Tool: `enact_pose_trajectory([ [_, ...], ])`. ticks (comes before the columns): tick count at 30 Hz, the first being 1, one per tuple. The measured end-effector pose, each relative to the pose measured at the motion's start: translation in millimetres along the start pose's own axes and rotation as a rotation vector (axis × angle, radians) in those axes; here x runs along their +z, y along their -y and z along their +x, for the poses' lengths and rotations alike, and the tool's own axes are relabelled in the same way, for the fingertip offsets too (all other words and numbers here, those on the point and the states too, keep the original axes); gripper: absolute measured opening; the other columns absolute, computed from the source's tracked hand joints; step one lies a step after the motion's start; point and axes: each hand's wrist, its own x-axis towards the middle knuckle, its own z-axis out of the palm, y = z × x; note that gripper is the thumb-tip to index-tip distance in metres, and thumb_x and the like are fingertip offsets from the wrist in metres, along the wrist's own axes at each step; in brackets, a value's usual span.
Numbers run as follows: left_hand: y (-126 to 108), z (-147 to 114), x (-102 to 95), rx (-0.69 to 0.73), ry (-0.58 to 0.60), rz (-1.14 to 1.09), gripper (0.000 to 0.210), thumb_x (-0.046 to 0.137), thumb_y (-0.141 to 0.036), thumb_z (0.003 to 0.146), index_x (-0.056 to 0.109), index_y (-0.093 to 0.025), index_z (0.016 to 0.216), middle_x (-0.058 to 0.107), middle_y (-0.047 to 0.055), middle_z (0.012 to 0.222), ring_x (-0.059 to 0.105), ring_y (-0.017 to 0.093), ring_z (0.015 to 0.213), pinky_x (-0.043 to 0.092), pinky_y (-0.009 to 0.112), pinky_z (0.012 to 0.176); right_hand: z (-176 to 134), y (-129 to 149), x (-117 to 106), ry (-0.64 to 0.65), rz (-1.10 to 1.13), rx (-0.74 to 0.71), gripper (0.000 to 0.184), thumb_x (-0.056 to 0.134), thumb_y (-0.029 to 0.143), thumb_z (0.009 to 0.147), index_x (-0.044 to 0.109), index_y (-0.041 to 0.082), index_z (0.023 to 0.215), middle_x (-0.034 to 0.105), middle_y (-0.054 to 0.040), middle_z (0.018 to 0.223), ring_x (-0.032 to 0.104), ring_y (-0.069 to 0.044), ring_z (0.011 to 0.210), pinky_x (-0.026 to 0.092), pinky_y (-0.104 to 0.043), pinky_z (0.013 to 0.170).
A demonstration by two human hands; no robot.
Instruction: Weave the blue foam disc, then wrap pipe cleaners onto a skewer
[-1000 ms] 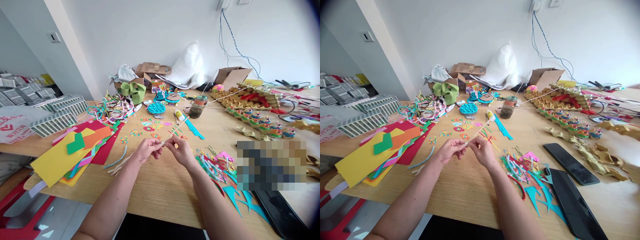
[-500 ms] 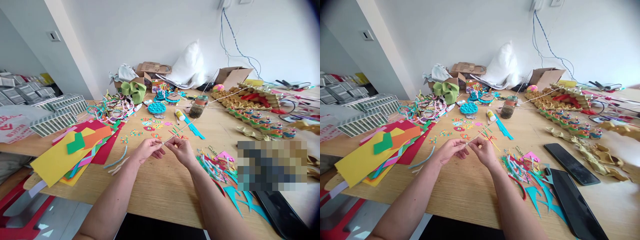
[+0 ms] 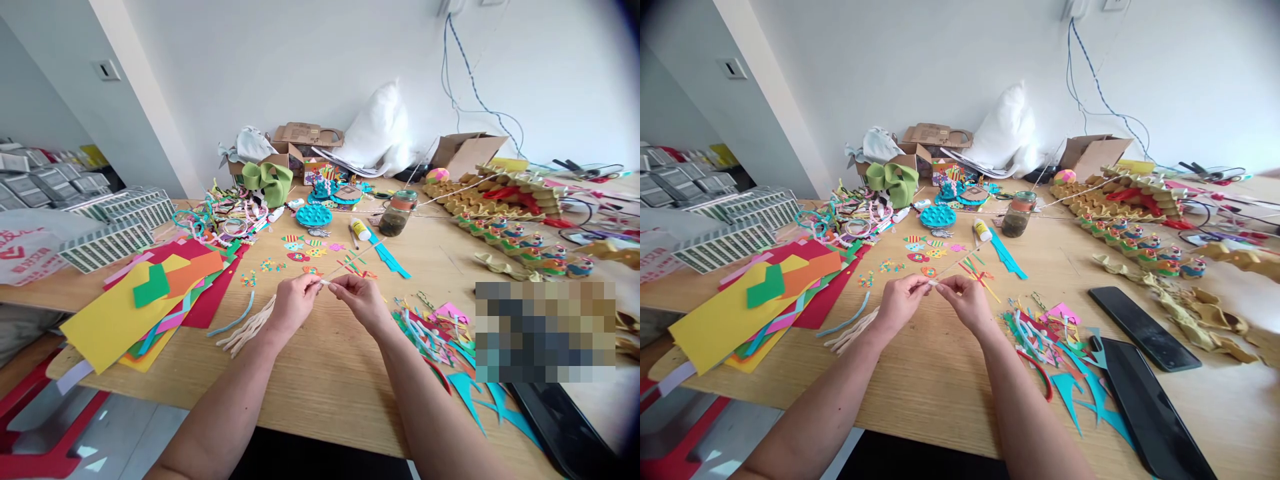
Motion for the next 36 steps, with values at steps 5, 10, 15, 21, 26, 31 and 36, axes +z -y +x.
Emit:
enact_pose_trajectory([
  [5,-5,2,2.8,-0.136,0.074,-0.236,0.016,0.053,-0.026,0.082,0.065,-0.017,0.087,0.068,0.004,0.07,0.064,0.014,0.065,0.05,0.023,0.062,0,-1,0,-0.045,-0.047,-0.044,0.026,0.062,0.042,0.074,0.062,0.016,0.071,0.06,-0.0022,0.065,0.051,-0.014,0.062,0.038,-0.027,0.058],
  [10,-14,4,-3.7,-0.316,0.239,-0.602,0.023,0.063,-0.034,0.074,0.064,-0.011,0.078,0.062,0.002,0.063,0.06,0.011,0.052,0.049,0.023,0.053,-3,6,-3,-0.069,-0.086,-0.118,0.022,0.061,0.037,0.076,0.059,0.017,0.068,0.059,-0.0013,0.063,0.051,-0.015,0.062,0.04,-0.028,0.06],
  [15,-13,5,-17.6,-0.478,0.474,-0.917,0.027,0.072,-0.033,0.067,0.067,-0.009,0.078,0.06,0.001,0.061,0.055,0.008,0.049,0.044,0.02,0.049,-4,12,-7,0.023,-0.067,-0.202,0.021,0.06,0.036,0.079,0.06,0.017,0.07,0.06,-0.0025,0.069,0.053,-0.016,0.067,0.042,-0.03,0.065],
  [21,-9,7,-24.7,-0.576,0.646,-1.047,0.024,0.074,-0.029,0.067,0.069,-0.009,0.078,0.055,-0.001,0.057,0.049,0.004,0.047,0.037,0.017,0.044,-4,10,-9,0.162,0.079,-0.204,0.022,0.063,0.039,0.079,0.063,0.018,0.073,0.062,-0.0029,0.074,0.057,-0.017,0.072,0.045,-0.03,0.07],
  [26,-8,7,-23.2,-0.592,0.645,-1.058,0.023,0.073,-0.029,0.068,0.068,-0.01,0.079,0.057,0.0,0.059,0.051,0.005,0.049,0.038,0.017,0.047,-4,7,-9,0.182,0.117,-0.153,0.023,0.063,0.04,0.078,0.064,0.018,0.075,0.064,-0.0033,0.076,0.058,-0.017,0.075,0.046,-0.031,0.072],
  [31,-8,6,-8.8,-0.475,0.367,-0.785,0.033,0.071,-0.033,0.069,0.064,-0.012,0.094,0.067,0.006,0.079,0.062,0.013,0.066,0.049,0.028,0.067,-1,1,-8,0.043,0.023,-0.09,0.025,0.063,0.042,0.077,0.061,0.017,0.072,0.063,-0.0028,0.07,0.056,-0.017,0.069,0.044,-0.029,0.067],
  [36,-8,0,6.7,-0.04,0.034,-0.223,0.016,0.064,-0.024,0.076,0.065,-0.017,0.09,0.069,0.006,0.085,0.063,0.016,0.078,0.048,0.028,0.075,0,0,-3,-0.009,0.016,-0.034,0.027,0.062,0.043,0.075,0.062,0.017,0.071,0.061,-0.0023,0.067,0.052,-0.015,0.064,0.041,-0.028,0.063],
])
